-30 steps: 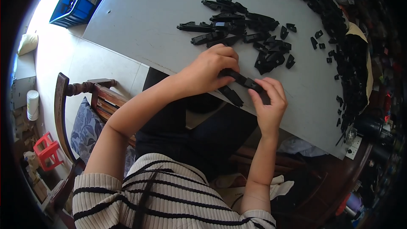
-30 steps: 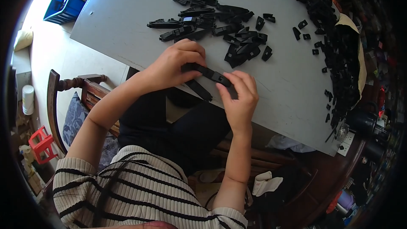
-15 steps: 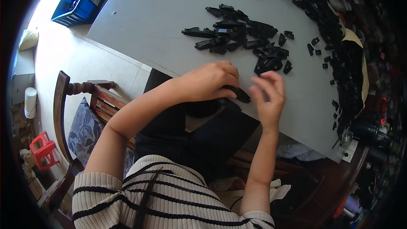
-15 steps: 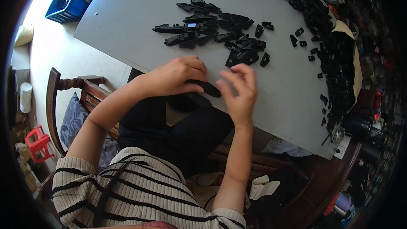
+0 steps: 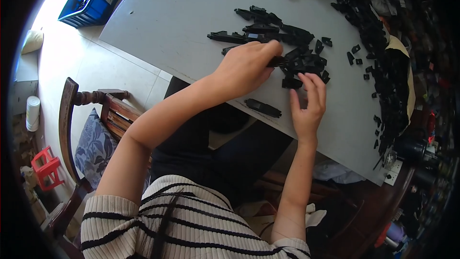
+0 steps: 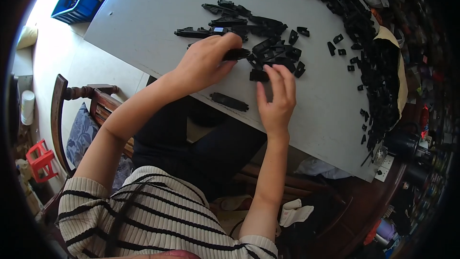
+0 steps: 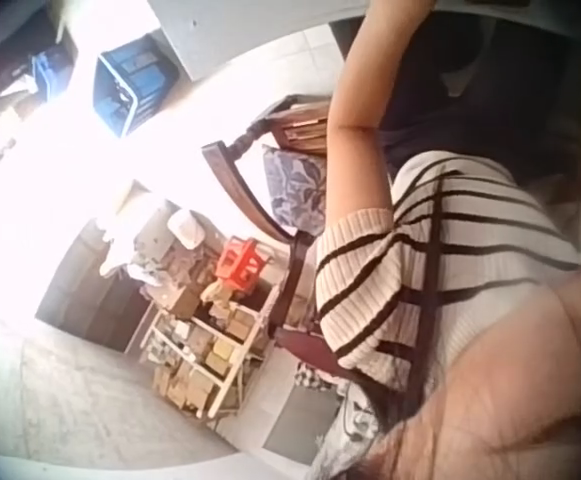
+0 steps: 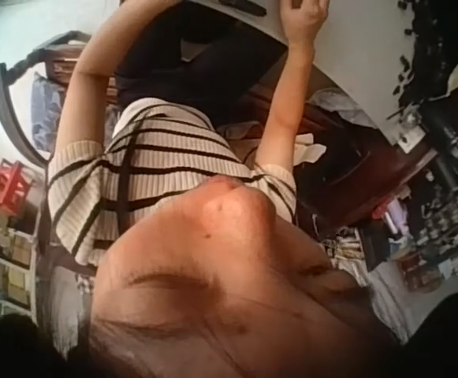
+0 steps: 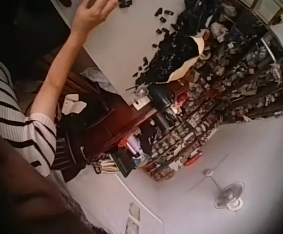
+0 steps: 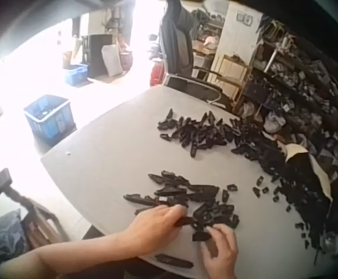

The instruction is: Assembling small black plastic components by snapping two pieces together on a workbench.

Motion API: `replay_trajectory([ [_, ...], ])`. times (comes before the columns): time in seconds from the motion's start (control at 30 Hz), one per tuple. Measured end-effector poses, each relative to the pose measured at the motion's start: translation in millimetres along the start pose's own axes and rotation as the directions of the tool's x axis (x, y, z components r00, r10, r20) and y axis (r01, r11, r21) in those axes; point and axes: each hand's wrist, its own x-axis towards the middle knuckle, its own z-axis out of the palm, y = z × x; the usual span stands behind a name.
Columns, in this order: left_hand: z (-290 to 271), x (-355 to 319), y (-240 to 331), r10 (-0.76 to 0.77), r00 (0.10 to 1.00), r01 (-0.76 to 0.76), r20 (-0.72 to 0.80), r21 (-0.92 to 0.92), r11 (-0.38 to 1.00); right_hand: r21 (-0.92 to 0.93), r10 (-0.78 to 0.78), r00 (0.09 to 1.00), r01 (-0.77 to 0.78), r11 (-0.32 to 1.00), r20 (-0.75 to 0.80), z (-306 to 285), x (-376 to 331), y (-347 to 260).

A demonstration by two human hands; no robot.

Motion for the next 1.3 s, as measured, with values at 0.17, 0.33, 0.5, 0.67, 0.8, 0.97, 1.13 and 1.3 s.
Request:
replay_trajectory([
  [0.17,-8,-14,-3,-0.212,0.958,0.279,0.194,-0.445,0.851,-0.015,-0.068,0.996,0.069,0.998,0.057,3,3,6],
  [0.33,-13,-28,-8,-0.14,0.956,0.238,0.258,-0.406,0.882,0.218,0.131,0.986,-0.107,0.97,-0.1,8,-2,8],
  [0.5,-8,-32,-10,0.005,0.973,0.051,0.229,-0.241,0.969,0.79,0.477,0.803,-0.532,0.304,0.357,-9,-11,-9],
  [0.67,-6,-32,-9,0.008,0.976,0.042,0.219,-0.225,0.973,0.573,0.328,0.837,-0.541,0.616,0.438,-1,-19,-17],
  [0.8,-5,-33,-10,0.03,0.982,0.019,0.185,-0.255,0.967,0.109,0.039,0.959,-0.073,0.991,0.279,-6,-14,-20],
  [0.97,-5,-28,-11,0.06,0.968,0.023,0.243,-0.327,0.945,0.109,0.031,0.925,-0.077,0.991,0.379,-10,-9,-18],
  [1.13,-5,-31,-11,0.079,0.964,-0.006,0.254,-0.276,0.961,0.111,-0.01,0.939,-0.03,0.993,0.344,1,-17,-20],
  [1.3,-28,-32,-9,0.082,0.996,-0.082,-0.027,0.031,0.996,0.047,0.124,0.982,-0.132,0.99,0.143,2,-4,-18],
])
